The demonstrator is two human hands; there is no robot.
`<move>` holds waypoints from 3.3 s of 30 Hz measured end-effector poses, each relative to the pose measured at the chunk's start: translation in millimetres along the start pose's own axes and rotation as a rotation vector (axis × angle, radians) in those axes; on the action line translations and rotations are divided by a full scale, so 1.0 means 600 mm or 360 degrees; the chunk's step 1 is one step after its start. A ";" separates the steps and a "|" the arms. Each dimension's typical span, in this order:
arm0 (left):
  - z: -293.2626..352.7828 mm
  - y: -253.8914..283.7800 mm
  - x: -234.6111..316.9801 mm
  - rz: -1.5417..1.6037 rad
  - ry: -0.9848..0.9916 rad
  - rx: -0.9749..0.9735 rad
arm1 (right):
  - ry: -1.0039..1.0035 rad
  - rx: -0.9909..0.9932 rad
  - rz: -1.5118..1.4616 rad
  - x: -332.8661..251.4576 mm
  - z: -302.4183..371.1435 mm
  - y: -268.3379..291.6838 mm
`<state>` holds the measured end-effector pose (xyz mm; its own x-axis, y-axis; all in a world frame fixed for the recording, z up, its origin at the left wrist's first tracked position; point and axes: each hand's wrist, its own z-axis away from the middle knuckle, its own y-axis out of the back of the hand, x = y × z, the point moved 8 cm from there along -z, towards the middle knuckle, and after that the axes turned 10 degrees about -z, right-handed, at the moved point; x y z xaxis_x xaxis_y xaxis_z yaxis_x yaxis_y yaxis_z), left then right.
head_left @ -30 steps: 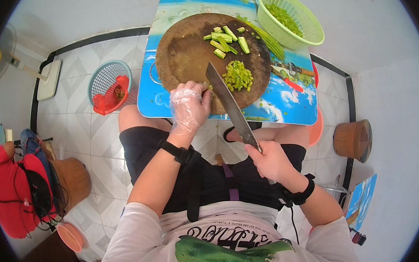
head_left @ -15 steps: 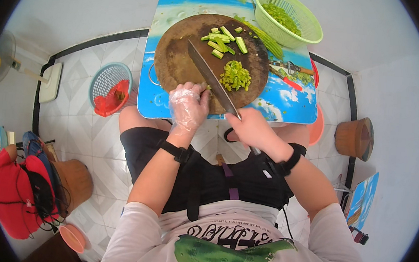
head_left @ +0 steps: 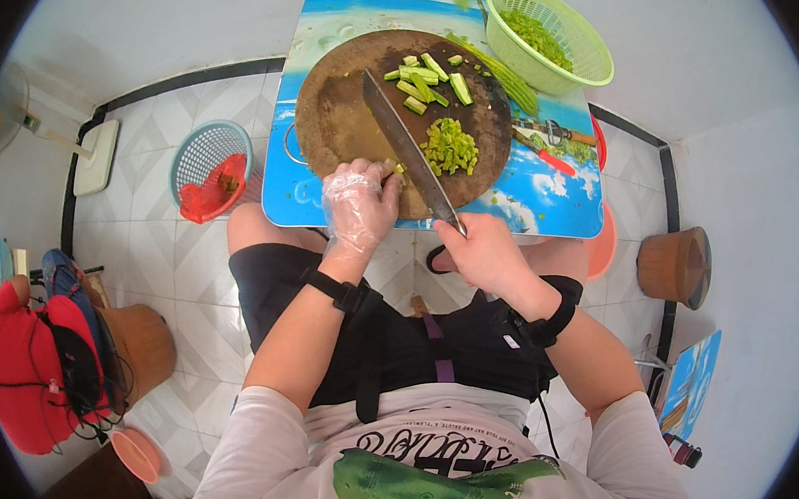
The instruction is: The person chops bitter melon into small pieces on a wooden cutting board using a cleaver. They handle sections of the vegetable, slice them into smaller bits, and push the chopped pieces aside to make room for more.
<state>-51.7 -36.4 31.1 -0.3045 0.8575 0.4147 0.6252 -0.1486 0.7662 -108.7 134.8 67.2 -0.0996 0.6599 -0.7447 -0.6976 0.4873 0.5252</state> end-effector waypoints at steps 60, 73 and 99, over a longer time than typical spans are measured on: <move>-0.002 0.003 0.003 0.0013 -0.0027 0.0036 | 0.0030 0.0003 0.0046 0.004 -0.007 -0.004; -0.005 0.008 0.007 -0.0001 -0.0049 0.0047 | 0.0022 -0.0037 -0.0007 0.017 -0.011 -0.012; -0.005 0.009 0.004 0.0049 -0.0003 0.0043 | -0.0006 -0.0019 -0.0032 0.007 -0.001 -0.008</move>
<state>-51.2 -36.6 37.3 -0.2834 0.8537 0.4368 0.6534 -0.1616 0.7396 -106.2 135.2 61.5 -0.0831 0.6523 -0.7534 -0.7077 0.4937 0.5055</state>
